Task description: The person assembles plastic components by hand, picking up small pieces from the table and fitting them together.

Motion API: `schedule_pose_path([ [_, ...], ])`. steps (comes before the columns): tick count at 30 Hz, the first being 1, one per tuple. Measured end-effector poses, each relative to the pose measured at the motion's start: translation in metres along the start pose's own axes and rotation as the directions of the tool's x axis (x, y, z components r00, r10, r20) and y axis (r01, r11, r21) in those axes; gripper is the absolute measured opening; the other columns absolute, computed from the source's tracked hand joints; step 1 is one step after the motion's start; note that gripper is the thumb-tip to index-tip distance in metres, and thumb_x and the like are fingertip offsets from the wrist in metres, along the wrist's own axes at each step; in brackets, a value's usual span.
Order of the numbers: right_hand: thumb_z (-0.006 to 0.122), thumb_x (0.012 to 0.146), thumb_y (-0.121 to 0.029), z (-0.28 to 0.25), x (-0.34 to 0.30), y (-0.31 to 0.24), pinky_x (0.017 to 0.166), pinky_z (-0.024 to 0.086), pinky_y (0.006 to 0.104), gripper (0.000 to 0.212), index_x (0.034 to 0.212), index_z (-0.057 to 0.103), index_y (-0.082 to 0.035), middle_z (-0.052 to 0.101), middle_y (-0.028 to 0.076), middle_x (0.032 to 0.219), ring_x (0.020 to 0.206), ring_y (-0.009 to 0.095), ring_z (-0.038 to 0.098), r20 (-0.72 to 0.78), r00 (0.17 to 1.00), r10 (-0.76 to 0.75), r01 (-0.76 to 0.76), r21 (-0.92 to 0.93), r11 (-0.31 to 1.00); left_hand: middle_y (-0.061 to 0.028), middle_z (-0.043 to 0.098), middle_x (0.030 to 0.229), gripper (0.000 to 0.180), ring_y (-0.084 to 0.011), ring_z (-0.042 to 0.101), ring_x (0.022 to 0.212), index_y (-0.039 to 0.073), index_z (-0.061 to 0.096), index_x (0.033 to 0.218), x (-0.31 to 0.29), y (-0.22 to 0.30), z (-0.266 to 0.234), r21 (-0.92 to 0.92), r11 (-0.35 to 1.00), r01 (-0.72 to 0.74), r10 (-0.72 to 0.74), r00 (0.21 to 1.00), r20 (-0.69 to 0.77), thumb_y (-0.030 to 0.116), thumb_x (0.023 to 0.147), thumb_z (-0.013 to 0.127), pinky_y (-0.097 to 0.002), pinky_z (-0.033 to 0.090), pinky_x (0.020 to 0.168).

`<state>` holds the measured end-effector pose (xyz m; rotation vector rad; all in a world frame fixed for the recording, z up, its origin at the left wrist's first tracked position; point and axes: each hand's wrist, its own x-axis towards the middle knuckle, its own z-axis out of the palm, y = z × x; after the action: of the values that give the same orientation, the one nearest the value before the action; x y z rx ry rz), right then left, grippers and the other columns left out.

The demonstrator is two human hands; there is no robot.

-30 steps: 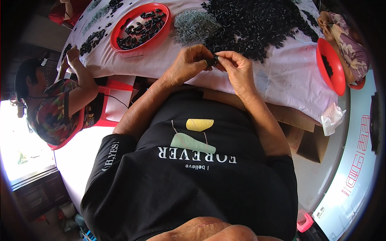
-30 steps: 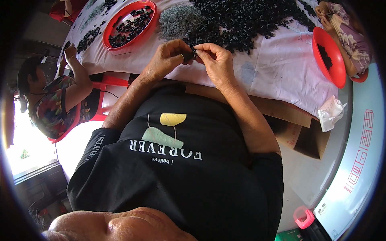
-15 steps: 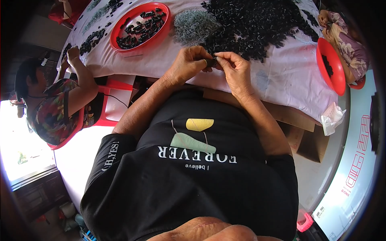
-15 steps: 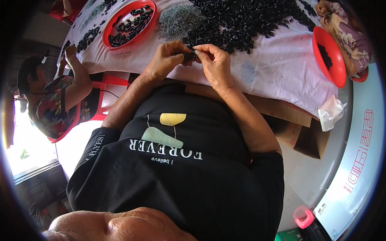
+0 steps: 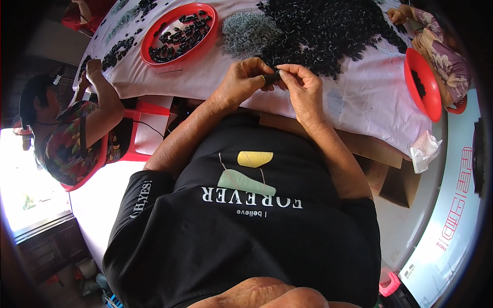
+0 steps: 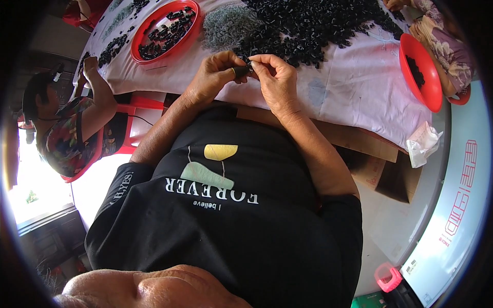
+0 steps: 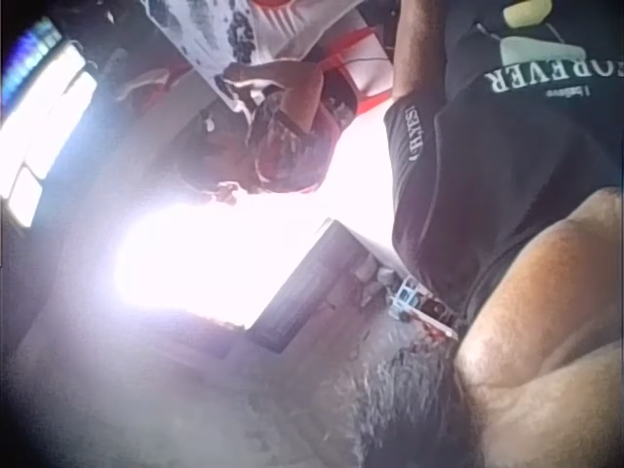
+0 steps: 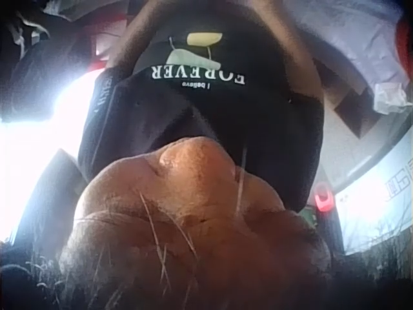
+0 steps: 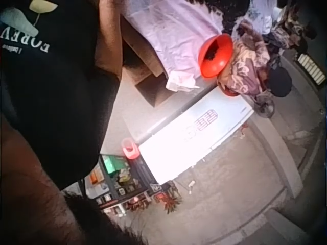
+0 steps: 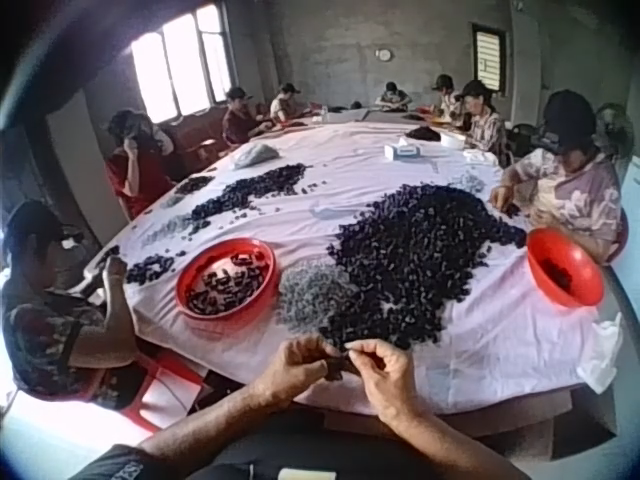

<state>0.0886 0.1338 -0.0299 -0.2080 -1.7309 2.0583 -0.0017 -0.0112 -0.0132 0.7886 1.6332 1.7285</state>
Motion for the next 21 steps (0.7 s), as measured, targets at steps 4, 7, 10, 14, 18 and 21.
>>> schedule_pose_path([
  [4, 0.061, 0.089, -0.004, -0.0005, 0.0001, 0.0013, 0.072, 0.056, 0.0251, 0.011, 0.098, 0.066, 0.002, 0.065, 0.003, 0.086, 0.076, 0.008, 0.061, 0.009, 1.000, 0.017, -0.017, 0.039, 0.999, -0.0081, 0.065, 0.087, 0.009, -0.0123, 0.060, 0.077, -0.001, 0.058, 0.093, 0.0003, -0.0010, -0.0017, -0.005, 1.000, 0.005, -0.005, 1.000, -0.001, 0.002, 0.085, 0.057, -0.0256, 0.048, 0.072],
  [7, 0.061, 0.089, -0.005, -0.0005, 0.0010, 0.0026, 0.072, 0.056, 0.0247, 0.012, 0.098, 0.066, 0.002, 0.065, 0.004, 0.087, 0.076, 0.008, 0.061, 0.007, 0.999, 0.032, -0.033, 0.055, 0.998, -0.0076, 0.065, 0.086, 0.009, -0.0121, 0.060, 0.077, -0.001, 0.058, 0.093, 0.0004, 0.0000, -0.0017, 0.026, 1.000, -0.001, 0.001, 1.000, -0.002, 0.002, 0.085, 0.057, -0.0255, 0.048, 0.072],
  [10, 0.061, 0.089, -0.006, -0.0008, 0.0014, 0.0029, 0.071, 0.055, 0.0242, 0.012, 0.098, 0.066, 0.002, 0.065, 0.004, 0.087, 0.075, 0.009, 0.061, 0.006, 0.999, 0.038, -0.039, 0.033, 0.999, -0.0075, 0.064, 0.086, 0.009, -0.0123, 0.060, 0.077, -0.002, 0.057, 0.093, 0.0006, 0.0002, -0.0015, 0.023, 1.000, 0.007, -0.007, 1.000, 0.003, 0.002, 0.085, 0.057, -0.0256, 0.048, 0.072],
  [14, 0.061, 0.089, -0.005, -0.0003, 0.0016, 0.0035, 0.071, 0.055, 0.0240, 0.012, 0.098, 0.066, 0.002, 0.065, 0.004, 0.086, 0.074, 0.009, 0.062, 0.005, 0.999, 0.043, -0.044, 0.052, 0.998, -0.0083, 0.064, 0.085, 0.010, -0.0128, 0.061, 0.076, -0.002, 0.057, 0.093, 0.0001, 0.0001, 0.0002, -0.024, 0.999, 0.022, -0.022, 0.999, -0.026, 0.003, 0.084, 0.058, -0.0259, 0.049, 0.072],
  [18, 0.060, 0.089, -0.004, 0.0007, 0.0014, 0.0052, 0.070, 0.055, 0.0240, 0.012, 0.097, 0.066, 0.002, 0.066, 0.004, 0.085, 0.074, 0.009, 0.062, 0.008, 1.000, 0.004, -0.004, -0.004, 1.000, -0.0073, 0.063, 0.080, 0.010, -0.0125, 0.062, 0.072, -0.004, 0.058, 0.090, 0.0000, 0.0024, 0.0020, -0.054, 0.998, 0.022, -0.025, 0.998, -0.056, -0.003, 0.081, 0.054, -0.0247, 0.051, 0.066],
  [21, 0.060, 0.089, -0.004, 0.0012, 0.0010, 0.0091, 0.070, 0.055, 0.0240, 0.011, 0.096, 0.066, 0.002, 0.066, 0.004, 0.083, 0.073, 0.009, 0.062, 0.000, 1.000, -0.016, 0.016, -0.019, 1.000, -0.0087, 0.064, 0.081, 0.010, -0.0126, 0.062, 0.071, -0.004, 0.058, 0.090, -0.0002, -0.0015, 0.0022, -0.053, 0.999, 0.006, -0.009, 0.998, -0.066, -0.003, 0.080, 0.054, -0.0245, 0.051, 0.066],
])
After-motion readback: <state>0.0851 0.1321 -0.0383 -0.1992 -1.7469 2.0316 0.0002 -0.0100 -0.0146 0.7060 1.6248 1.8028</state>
